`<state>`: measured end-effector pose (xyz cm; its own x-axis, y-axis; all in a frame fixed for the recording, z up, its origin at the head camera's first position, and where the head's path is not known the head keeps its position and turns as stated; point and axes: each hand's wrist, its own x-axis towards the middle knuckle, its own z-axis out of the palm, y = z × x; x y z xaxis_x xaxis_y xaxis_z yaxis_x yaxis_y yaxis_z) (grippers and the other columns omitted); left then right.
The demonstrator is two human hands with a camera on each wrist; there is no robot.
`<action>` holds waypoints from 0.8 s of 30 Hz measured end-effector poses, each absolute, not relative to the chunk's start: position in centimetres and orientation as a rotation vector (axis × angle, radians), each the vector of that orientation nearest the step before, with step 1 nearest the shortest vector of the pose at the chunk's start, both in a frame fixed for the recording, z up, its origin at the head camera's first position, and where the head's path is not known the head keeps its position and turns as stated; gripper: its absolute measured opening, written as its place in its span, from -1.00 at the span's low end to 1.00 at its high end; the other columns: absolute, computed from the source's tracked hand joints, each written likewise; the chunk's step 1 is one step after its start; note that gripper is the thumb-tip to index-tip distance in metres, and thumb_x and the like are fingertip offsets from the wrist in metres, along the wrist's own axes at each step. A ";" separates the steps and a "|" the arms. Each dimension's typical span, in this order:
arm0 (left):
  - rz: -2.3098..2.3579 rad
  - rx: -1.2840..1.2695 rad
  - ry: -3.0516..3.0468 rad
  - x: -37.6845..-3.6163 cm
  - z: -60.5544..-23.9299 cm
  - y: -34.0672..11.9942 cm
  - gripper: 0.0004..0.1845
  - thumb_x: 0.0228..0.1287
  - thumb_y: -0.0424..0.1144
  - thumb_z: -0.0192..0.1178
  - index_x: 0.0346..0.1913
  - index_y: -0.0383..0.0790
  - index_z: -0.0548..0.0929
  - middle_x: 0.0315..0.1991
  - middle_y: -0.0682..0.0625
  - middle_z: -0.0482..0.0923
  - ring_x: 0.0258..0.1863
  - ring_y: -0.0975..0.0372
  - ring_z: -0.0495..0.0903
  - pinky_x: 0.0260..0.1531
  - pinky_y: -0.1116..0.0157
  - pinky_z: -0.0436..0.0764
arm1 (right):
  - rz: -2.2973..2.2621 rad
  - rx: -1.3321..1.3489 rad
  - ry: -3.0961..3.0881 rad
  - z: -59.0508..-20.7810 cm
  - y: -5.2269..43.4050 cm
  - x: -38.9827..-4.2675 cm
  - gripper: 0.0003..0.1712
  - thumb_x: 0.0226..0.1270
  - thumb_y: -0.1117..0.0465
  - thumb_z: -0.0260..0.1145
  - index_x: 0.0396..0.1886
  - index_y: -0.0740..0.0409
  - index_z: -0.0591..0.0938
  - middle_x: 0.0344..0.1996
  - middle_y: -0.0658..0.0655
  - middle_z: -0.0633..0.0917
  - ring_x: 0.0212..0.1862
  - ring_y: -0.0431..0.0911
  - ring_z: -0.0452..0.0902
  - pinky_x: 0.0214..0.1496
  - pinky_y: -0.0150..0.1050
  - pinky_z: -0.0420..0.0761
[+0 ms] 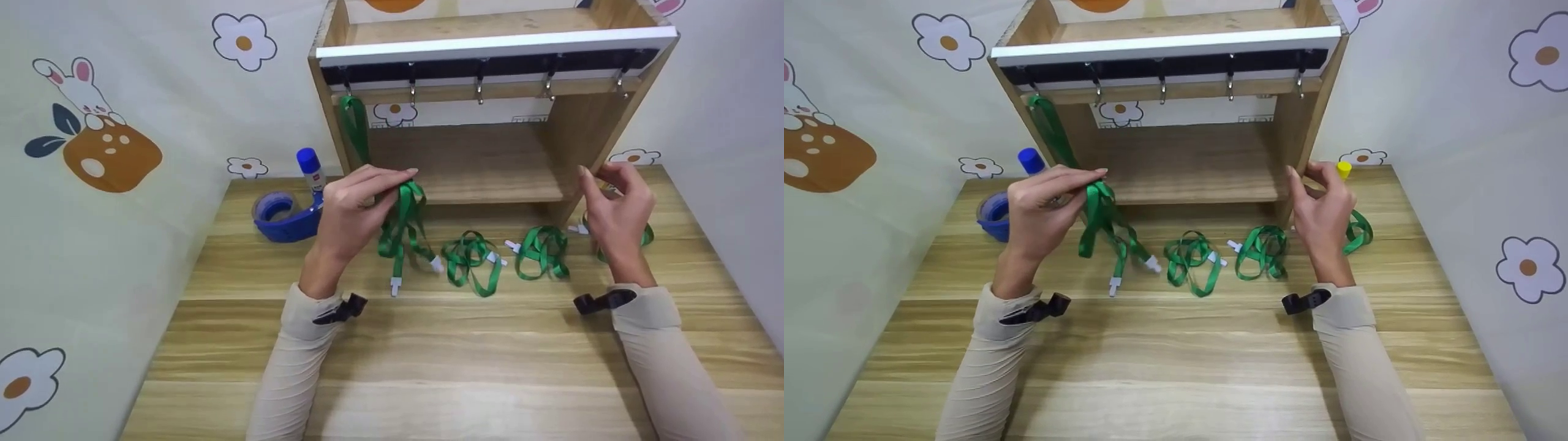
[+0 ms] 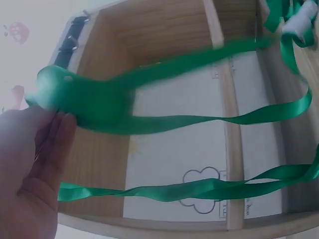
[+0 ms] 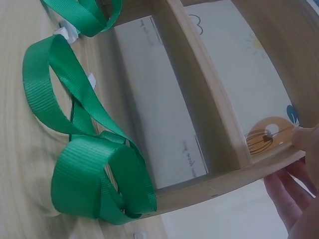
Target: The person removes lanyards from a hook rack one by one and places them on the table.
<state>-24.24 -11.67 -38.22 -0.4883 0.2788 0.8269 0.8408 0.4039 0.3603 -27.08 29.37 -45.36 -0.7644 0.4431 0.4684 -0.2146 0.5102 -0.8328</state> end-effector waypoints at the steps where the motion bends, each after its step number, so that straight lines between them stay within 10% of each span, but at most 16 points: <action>1: -1.052 -0.965 -1.990 -24.2 -38.1 -11.8 -0.76 0.49 -0.37 0.38 0.13 -0.17 0.87 -0.05 -0.02 0.89 -0.07 0.24 0.83 0.06 0.36 0.80 | 1.275 -0.189 -2.089 -45.3 29.4 -27.1 -0.62 0.43 0.03 0.55 0.06 0.18 0.76 0.06 0.11 0.84 0.07 -0.28 0.74 0.14 -0.39 0.78; 24: -1.028 -1.028 -2.336 -25.2 -40.8 -14.6 -0.73 0.43 -0.47 0.39 0.08 -0.17 0.88 0.00 -0.03 0.88 -0.03 0.20 0.85 0.02 0.28 0.84 | 1.269 -0.185 -2.091 -45.1 29.1 -27.1 -0.63 0.45 0.03 0.54 0.07 0.17 0.77 0.08 0.10 0.85 0.10 -0.23 0.76 0.16 -0.35 0.79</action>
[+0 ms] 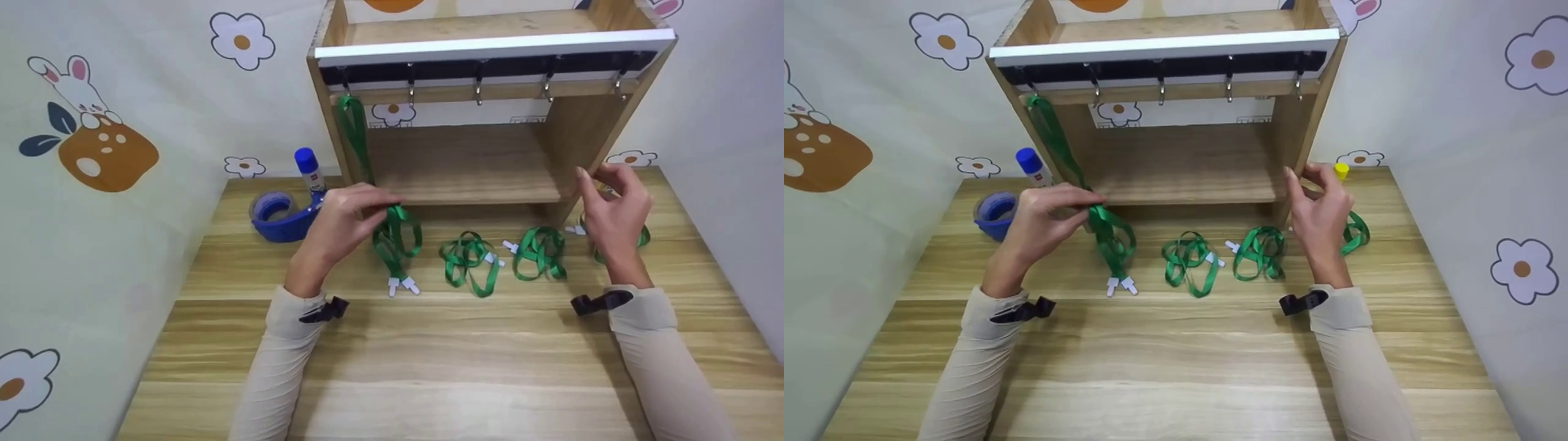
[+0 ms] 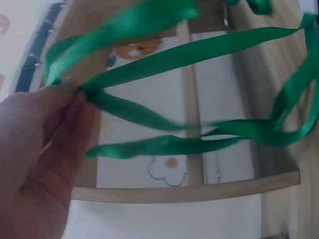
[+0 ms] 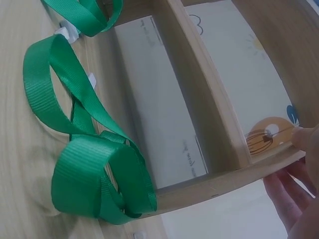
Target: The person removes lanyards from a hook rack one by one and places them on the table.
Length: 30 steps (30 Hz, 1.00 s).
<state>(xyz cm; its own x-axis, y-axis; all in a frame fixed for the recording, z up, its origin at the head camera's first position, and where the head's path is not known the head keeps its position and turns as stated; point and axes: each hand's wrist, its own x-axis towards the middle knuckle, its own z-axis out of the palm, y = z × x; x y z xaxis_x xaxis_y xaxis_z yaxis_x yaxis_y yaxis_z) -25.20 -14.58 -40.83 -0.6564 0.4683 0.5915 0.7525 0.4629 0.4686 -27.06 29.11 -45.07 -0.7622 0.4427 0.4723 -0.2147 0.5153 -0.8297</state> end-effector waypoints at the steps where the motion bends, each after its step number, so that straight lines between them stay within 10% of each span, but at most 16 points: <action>1: -0.998 -1.030 -2.400 -25.3 -41.0 -14.6 -0.73 0.44 -0.47 0.38 0.08 -0.17 0.88 0.00 -0.04 0.88 -0.02 0.19 0.85 0.04 0.26 0.84 | 1.271 -0.186 -2.090 -45.1 29.1 -27.1 -0.63 0.45 0.04 0.54 0.06 0.18 0.77 0.08 0.10 0.85 0.10 -0.23 0.76 0.16 -0.35 0.79; 30: -0.418 -0.822 -3.142 -24.5 -45.6 -11.0 -0.80 0.49 -0.48 0.30 -0.06 -0.18 0.87 -0.15 -0.15 0.80 -0.24 0.07 0.72 -0.13 0.02 0.82 | 1.284 -0.190 -2.100 -45.1 29.3 -27.1 -0.63 0.45 0.03 0.54 0.07 0.16 0.76 0.09 0.09 0.85 0.10 -0.24 0.75 0.20 -0.26 0.80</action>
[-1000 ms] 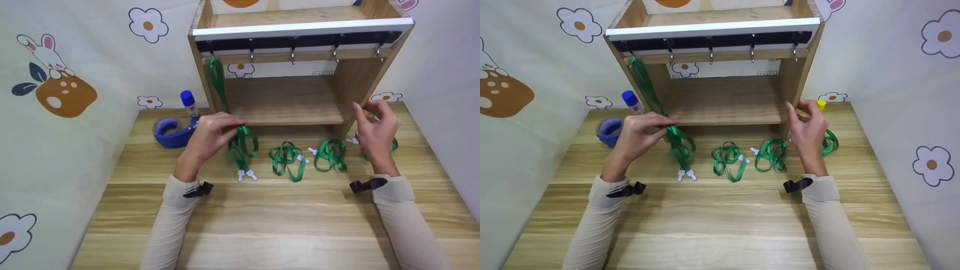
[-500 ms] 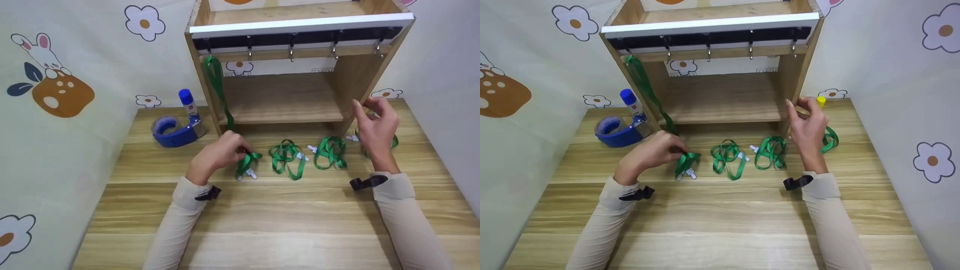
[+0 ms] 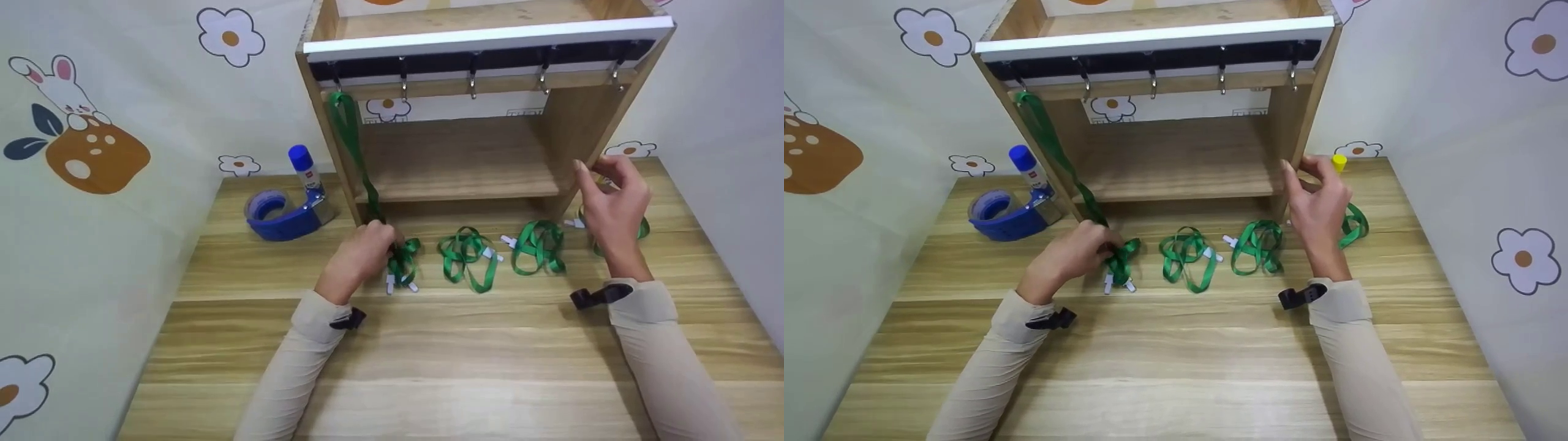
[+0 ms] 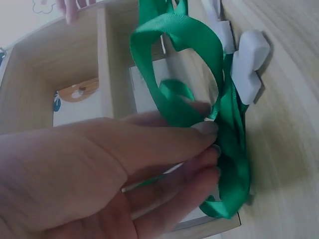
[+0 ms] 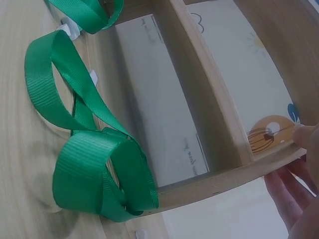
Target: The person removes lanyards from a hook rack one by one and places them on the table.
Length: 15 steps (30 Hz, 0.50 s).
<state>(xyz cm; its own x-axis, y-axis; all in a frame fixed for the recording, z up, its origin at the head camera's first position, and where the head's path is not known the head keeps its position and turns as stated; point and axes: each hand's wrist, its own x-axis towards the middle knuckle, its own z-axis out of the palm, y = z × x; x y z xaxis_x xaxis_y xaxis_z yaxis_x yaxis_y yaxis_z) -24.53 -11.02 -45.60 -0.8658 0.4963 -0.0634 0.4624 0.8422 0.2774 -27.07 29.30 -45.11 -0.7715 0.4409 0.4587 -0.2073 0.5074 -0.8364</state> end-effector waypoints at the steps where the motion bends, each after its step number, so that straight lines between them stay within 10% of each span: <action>1: 0.391 0.769 2.876 -24.6 -45.6 -11.0 -0.76 0.49 -0.51 0.27 -0.06 -0.17 0.88 -0.14 -0.14 0.82 -0.23 0.07 0.73 -0.10 0.03 0.82 | 1.286 -0.191 -2.101 -45.0 29.3 -27.0 -0.63 0.45 0.03 0.54 0.08 0.16 0.76 0.09 0.09 0.84 0.10 -0.23 0.75 0.20 -0.26 0.80; 15: 0.379 0.787 2.871 -25.2 -45.9 -11.9 -0.77 0.47 -0.49 0.32 -0.03 -0.15 0.89 -0.08 -0.11 0.85 -0.13 0.09 0.80 0.04 0.04 0.84 | 1.301 -0.158 -2.067 -45.4 29.4 -27.2 -0.64 0.43 0.07 0.55 0.04 0.21 0.77 0.04 0.11 0.85 0.05 -0.28 0.74 0.11 -0.42 0.78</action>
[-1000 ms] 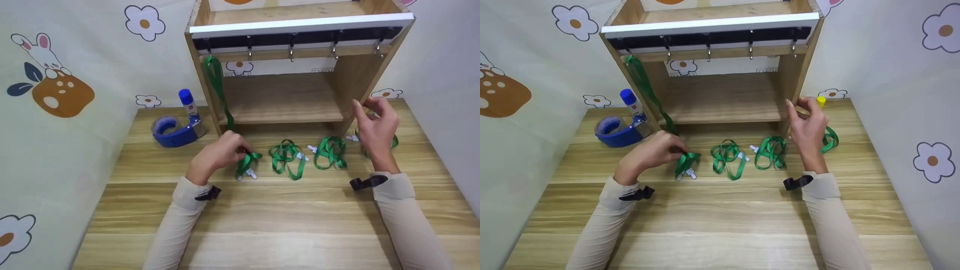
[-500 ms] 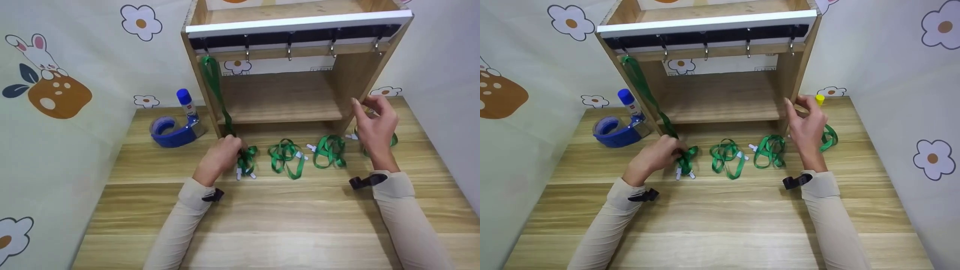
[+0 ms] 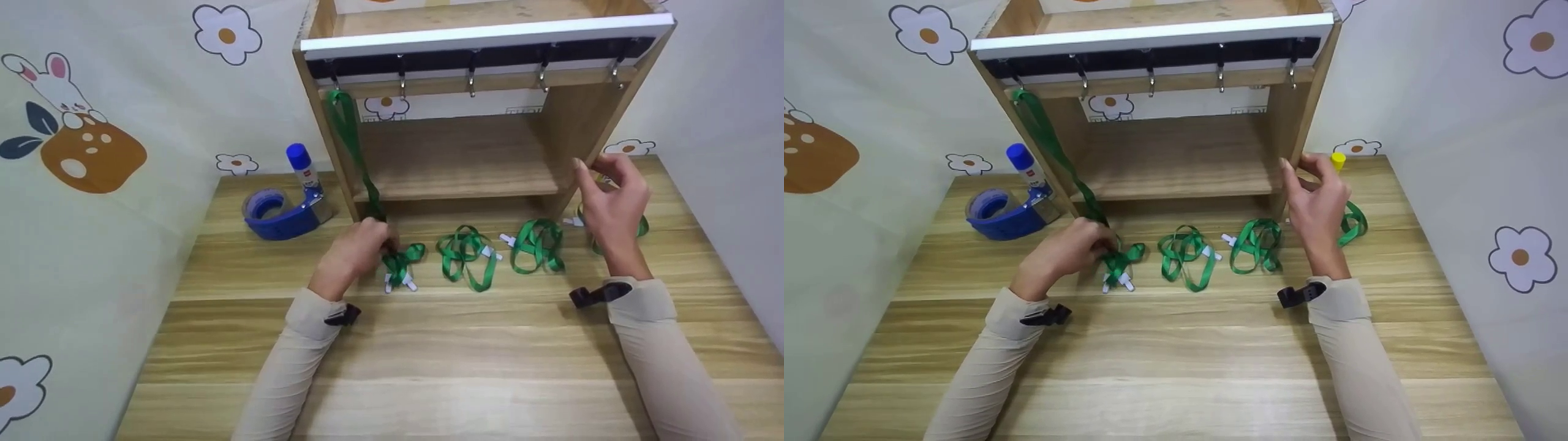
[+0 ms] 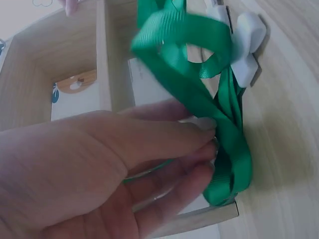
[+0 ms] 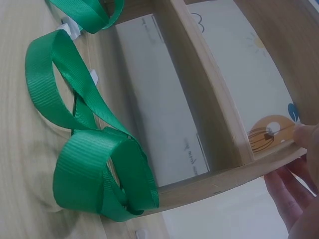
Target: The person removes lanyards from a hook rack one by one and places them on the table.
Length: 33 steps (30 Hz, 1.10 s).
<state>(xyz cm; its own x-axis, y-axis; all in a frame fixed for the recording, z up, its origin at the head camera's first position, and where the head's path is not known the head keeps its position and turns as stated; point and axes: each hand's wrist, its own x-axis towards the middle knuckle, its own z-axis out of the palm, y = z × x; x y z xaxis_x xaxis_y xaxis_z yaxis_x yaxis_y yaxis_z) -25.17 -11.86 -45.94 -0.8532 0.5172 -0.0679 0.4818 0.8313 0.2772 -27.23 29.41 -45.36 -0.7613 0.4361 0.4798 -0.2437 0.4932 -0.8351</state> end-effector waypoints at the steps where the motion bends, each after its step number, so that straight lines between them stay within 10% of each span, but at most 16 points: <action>1: 0.374 0.769 2.876 -25.1 -45.9 -12.0 -0.77 0.47 -0.49 0.31 -0.05 -0.14 0.89 -0.10 -0.09 0.85 -0.15 0.10 0.79 0.02 0.05 0.84 | 1.300 -0.152 -2.065 -45.5 29.4 -27.3 -0.65 0.43 0.08 0.56 0.04 0.21 0.77 0.04 0.11 0.85 0.05 -0.28 0.75 0.11 -0.41 0.79; 33: 0.901 0.539 3.159 -24.9 -40.4 -15.7 -0.85 0.51 -0.18 0.41 -0.14 -0.21 0.82 -0.27 -0.06 0.83 -0.33 0.16 0.78 -0.24 0.16 0.84 | 1.293 -0.138 -2.054 -45.9 29.6 -27.5 -0.62 0.43 0.05 0.56 0.04 0.22 0.76 0.02 0.10 0.85 0.05 -0.29 0.73 0.07 -0.47 0.77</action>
<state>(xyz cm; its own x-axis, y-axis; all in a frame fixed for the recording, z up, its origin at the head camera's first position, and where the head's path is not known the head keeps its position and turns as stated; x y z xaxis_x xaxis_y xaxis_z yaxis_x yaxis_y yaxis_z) -24.92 -15.69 -40.45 -0.9306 0.2543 0.2634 0.3550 0.8026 0.4793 -27.51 29.57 -45.95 -0.7521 0.4316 0.4981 -0.2626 0.4969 -0.8271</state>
